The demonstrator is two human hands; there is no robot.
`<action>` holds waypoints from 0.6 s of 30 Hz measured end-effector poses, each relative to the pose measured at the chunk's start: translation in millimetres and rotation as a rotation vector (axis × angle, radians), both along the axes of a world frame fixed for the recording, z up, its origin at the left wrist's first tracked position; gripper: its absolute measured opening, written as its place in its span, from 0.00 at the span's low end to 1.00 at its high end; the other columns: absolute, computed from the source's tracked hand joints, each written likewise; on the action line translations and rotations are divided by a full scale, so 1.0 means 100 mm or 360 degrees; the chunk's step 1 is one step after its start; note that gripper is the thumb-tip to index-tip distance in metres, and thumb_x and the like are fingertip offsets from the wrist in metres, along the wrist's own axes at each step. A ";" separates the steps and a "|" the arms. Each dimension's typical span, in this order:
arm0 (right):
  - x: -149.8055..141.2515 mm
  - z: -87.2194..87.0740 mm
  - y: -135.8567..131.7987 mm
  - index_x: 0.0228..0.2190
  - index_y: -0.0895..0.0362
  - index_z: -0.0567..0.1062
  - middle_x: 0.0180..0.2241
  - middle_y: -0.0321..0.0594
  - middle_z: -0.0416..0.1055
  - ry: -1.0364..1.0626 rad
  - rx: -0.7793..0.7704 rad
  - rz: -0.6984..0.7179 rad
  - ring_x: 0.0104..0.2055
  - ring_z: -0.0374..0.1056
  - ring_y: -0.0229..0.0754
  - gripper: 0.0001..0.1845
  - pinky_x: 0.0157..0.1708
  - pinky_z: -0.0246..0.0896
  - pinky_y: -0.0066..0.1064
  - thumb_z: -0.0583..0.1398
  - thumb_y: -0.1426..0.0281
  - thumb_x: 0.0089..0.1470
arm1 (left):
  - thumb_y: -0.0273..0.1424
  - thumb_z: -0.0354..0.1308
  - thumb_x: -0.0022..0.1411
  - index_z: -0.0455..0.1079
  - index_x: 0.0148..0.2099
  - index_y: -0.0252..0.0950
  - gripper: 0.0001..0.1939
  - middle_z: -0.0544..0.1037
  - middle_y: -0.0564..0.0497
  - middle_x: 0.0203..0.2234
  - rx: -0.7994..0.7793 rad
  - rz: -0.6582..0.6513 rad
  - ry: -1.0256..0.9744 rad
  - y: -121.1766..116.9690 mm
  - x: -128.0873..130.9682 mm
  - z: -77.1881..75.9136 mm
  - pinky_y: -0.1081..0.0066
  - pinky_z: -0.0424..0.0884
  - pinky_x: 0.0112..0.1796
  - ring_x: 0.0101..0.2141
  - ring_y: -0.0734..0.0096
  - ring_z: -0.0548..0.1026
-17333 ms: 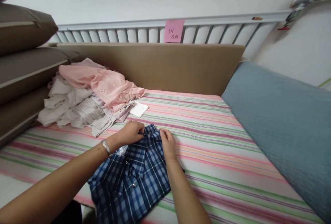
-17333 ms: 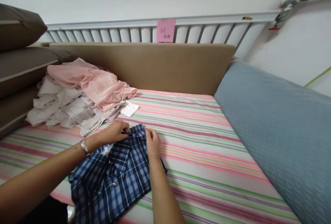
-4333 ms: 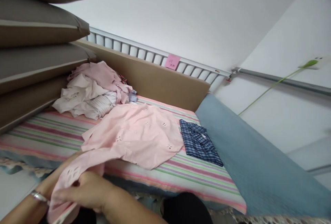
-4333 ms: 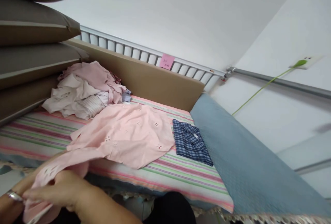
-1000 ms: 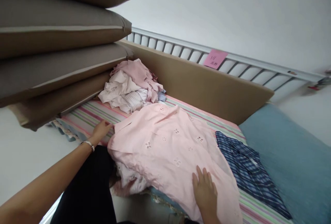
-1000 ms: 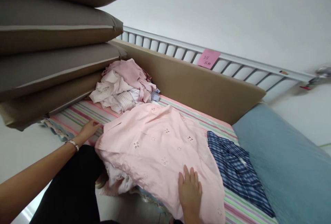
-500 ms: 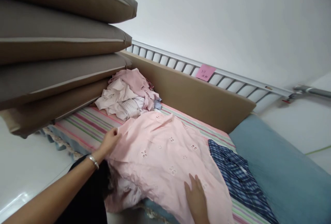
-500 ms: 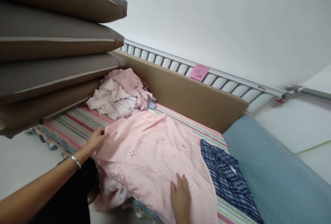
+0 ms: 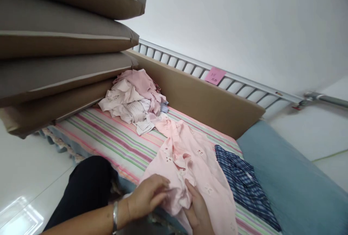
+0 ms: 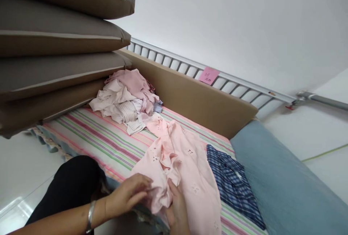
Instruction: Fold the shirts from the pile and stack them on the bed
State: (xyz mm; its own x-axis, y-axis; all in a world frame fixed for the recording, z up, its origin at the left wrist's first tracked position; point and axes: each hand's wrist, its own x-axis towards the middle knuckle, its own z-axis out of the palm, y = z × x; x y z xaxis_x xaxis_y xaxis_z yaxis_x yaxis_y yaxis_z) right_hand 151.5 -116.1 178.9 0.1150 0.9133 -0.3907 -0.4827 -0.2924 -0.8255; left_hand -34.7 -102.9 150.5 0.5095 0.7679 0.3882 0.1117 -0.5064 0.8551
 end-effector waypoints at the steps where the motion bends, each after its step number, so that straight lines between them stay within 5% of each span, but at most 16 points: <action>1: 0.09 0.03 -0.05 0.35 0.60 0.75 0.32 0.41 0.77 0.0033 -0.0051 0.0005 0.37 0.73 0.47 0.21 0.40 0.69 0.38 0.67 0.61 0.39 | 0.33 0.50 0.62 0.65 0.46 0.40 0.10 0.74 0.45 0.42 -0.0090 0.0117 0.0007 0.05 -0.06 -0.06 0.66 0.67 0.46 0.43 0.66 0.71; 4: 0.34 0.11 -0.21 0.45 0.58 0.72 0.35 0.42 0.77 -0.0086 -0.0163 -0.0083 0.42 0.72 0.49 0.29 0.42 0.68 0.39 0.66 0.59 0.40 | 0.35 0.50 0.63 0.67 0.46 0.40 0.11 0.75 0.46 0.41 -0.0254 0.0376 0.0109 0.22 -0.16 -0.18 0.65 0.68 0.44 0.41 0.66 0.72; 8: 0.60 0.12 -0.42 0.47 0.57 0.71 0.34 0.44 0.77 -0.0348 -0.0355 -0.0228 0.42 0.72 0.53 0.37 0.42 0.68 0.43 0.69 0.56 0.33 | 0.33 0.51 0.60 0.65 0.52 0.39 0.17 0.73 0.44 0.46 -0.0142 0.0472 0.0272 0.47 -0.15 -0.18 0.61 0.68 0.47 0.46 0.63 0.71; 18: 0.66 -0.05 -0.87 0.40 0.59 0.77 0.38 0.47 0.77 -0.0694 -0.0083 -0.0054 0.48 0.68 0.57 0.33 0.50 0.60 0.45 0.68 0.54 0.32 | 0.16 0.50 0.52 0.56 0.61 0.36 0.34 0.59 0.39 0.60 0.0505 0.0377 0.0900 1.31 0.47 0.25 0.57 0.59 0.56 0.58 0.56 0.60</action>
State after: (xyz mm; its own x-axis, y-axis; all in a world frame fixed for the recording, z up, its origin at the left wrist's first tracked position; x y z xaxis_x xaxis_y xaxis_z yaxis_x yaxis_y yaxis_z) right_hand 217.1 -203.5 174.0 0.3090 0.8865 -0.3444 -0.1023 -0.3291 -0.9388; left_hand 12.6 28.1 176.0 0.5323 0.7766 0.3369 0.6355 -0.6295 0.4471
